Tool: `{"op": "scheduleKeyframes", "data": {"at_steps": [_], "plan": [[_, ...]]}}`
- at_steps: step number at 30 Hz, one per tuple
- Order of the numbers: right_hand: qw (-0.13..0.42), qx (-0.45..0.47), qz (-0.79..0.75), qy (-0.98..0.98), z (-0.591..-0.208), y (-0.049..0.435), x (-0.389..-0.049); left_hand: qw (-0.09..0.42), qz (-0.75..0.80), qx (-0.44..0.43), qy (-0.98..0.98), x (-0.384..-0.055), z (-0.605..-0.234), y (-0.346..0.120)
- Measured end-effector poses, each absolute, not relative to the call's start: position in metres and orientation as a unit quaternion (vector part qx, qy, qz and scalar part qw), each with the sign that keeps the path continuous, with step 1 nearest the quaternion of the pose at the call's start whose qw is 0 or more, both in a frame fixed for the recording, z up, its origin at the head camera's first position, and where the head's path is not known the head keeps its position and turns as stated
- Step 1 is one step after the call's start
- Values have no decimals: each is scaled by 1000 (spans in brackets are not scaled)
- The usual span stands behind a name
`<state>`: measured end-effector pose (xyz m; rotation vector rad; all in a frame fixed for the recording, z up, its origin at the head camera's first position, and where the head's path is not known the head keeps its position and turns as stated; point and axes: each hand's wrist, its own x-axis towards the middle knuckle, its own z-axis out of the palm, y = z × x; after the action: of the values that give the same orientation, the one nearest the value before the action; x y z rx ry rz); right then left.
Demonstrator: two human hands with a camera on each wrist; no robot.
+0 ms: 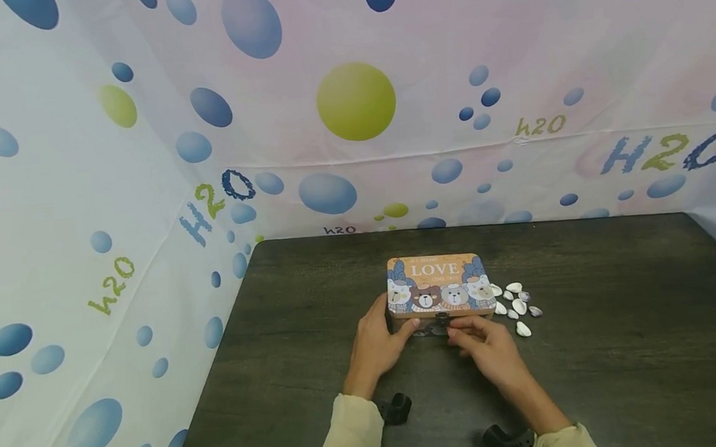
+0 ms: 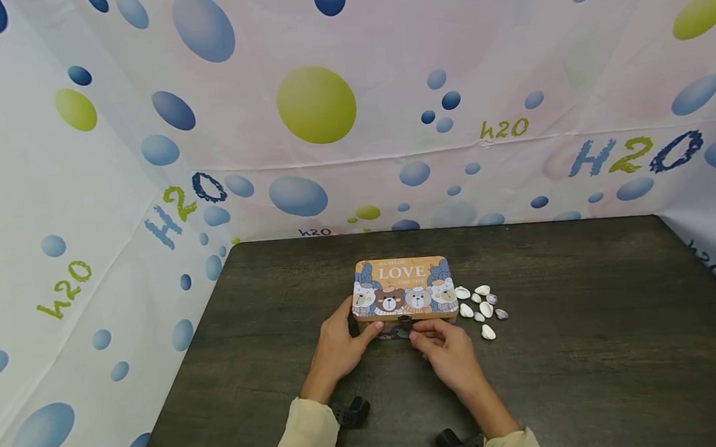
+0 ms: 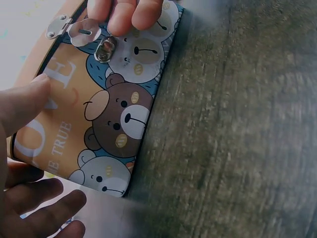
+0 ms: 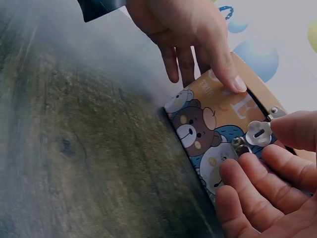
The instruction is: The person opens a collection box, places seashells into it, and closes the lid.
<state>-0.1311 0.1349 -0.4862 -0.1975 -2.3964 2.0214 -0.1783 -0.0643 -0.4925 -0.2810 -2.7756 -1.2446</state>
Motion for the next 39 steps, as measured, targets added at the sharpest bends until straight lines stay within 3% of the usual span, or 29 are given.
{"op": "scheduleKeyframes", "data": {"at_steps": [13, 24, 33, 39], "plan": [[-6, -63, 634, -770, -478, 142, -132, 30, -414, -74, -907, -181, -479, -62], [-5, -91, 623, -777, -472, 178, -131, 22, -404, -76, -911, -184, -468, -66], [27, -109, 601, -791, -468, 199, -134, 13, -381, -68, -922, -185, -461, -64], [72, -69, 554, -827, -463, 206, -138, 5, -369, -65, -927, -186, -455, -61]]}}
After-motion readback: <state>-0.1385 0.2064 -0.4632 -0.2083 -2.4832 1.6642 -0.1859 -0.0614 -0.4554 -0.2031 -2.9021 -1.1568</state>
